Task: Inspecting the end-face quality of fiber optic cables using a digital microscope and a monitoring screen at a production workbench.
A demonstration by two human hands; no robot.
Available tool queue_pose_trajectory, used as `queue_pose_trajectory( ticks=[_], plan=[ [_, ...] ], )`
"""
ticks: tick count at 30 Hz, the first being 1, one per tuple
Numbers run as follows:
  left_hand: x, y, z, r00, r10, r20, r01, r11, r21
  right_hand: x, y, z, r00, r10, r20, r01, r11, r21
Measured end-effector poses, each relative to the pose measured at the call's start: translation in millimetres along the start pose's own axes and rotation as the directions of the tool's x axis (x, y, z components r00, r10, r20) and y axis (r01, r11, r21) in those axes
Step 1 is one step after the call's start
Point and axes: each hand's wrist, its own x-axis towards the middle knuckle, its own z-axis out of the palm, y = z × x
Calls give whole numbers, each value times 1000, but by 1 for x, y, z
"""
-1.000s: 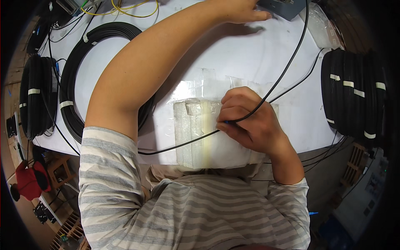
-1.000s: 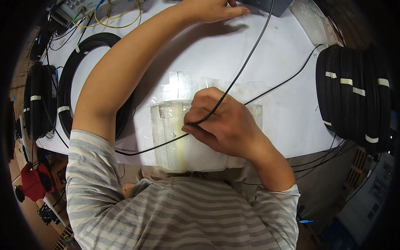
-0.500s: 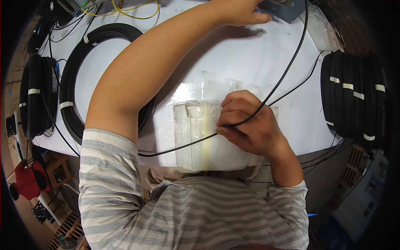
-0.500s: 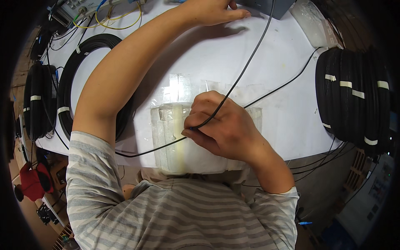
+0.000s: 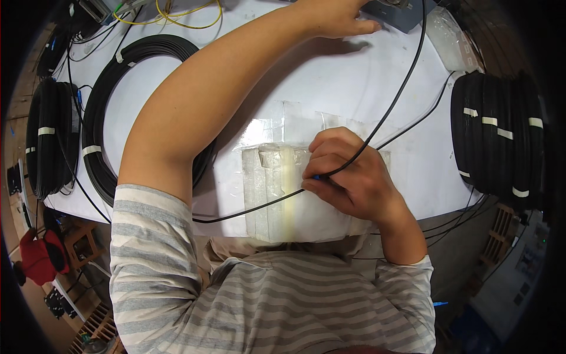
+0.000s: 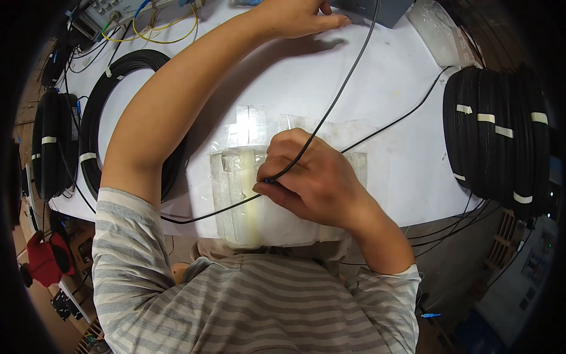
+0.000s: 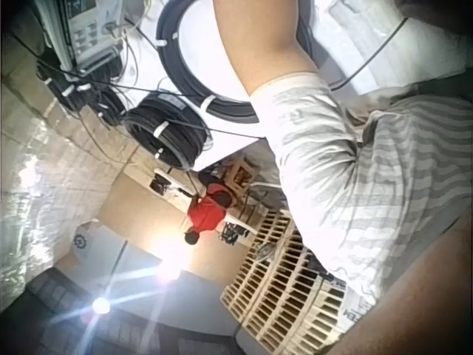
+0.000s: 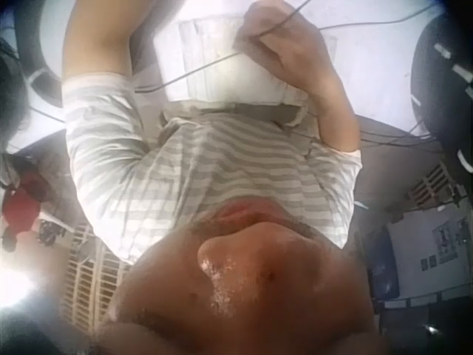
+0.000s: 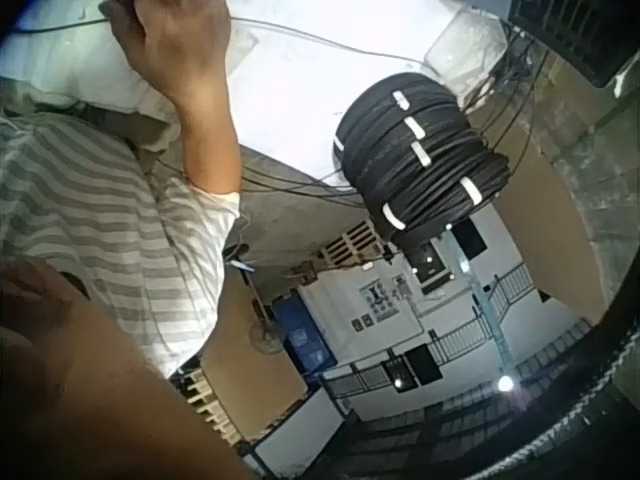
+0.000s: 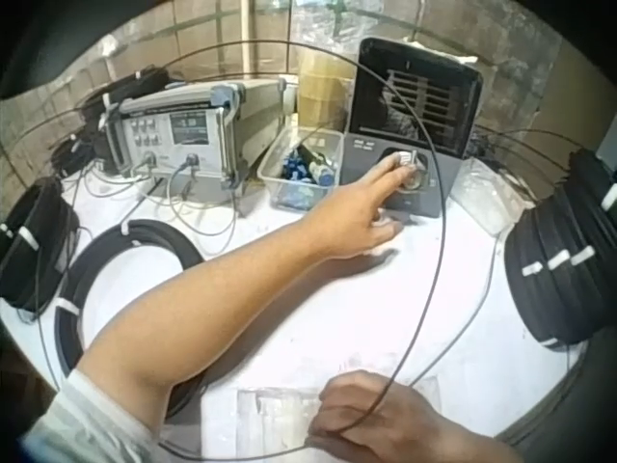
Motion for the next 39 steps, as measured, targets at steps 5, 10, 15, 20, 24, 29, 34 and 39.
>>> queue_pose_trajectory(
  ticks=[5, 10, 15, 20, 24, 29, 34, 39],
  plan=[
    [-2, -2, 0, 1000, 8, -4, -8, 1000, -11, 2, -1, 1, 1000, 4, -12, -4, 1000, -12],
    [4, 46, -3, 944, -325, 56, 294, 907, 302, 0, 2, 0, 999, -21, -48, 20, 1000, -9],
    [0, 12, -3, 984, -173, 37, 166, 974, 152, 1, -2, 0, 1000, -3, -3, 3, 1000, 26],
    [-2, 1, -2, 1000, -15, 6, 15, 1000, 8, 2, -2, -1, 1000, 3, -14, -3, 1000, 11],
    [9, 52, -2, 908, -412, 78, 378, 884, 274, -1, 1, -2, 999, -8, -31, 9, 1000, 22],
    [-1, 5, -4, 1000, -15, 5, 15, 1000, 7, 2, -3, -2, 1000, -6, -6, 6, 1000, 21],
    [4, -3, 2, 996, -72, 51, 71, 997, 17, 3, -2, 0, 999, -10, -34, 11, 1000, 4],
    [9, 20, -6, 993, -93, 74, 94, 995, -18, 3, -2, -1, 999, 8, -45, -7, 1000, 26]
  ],
)
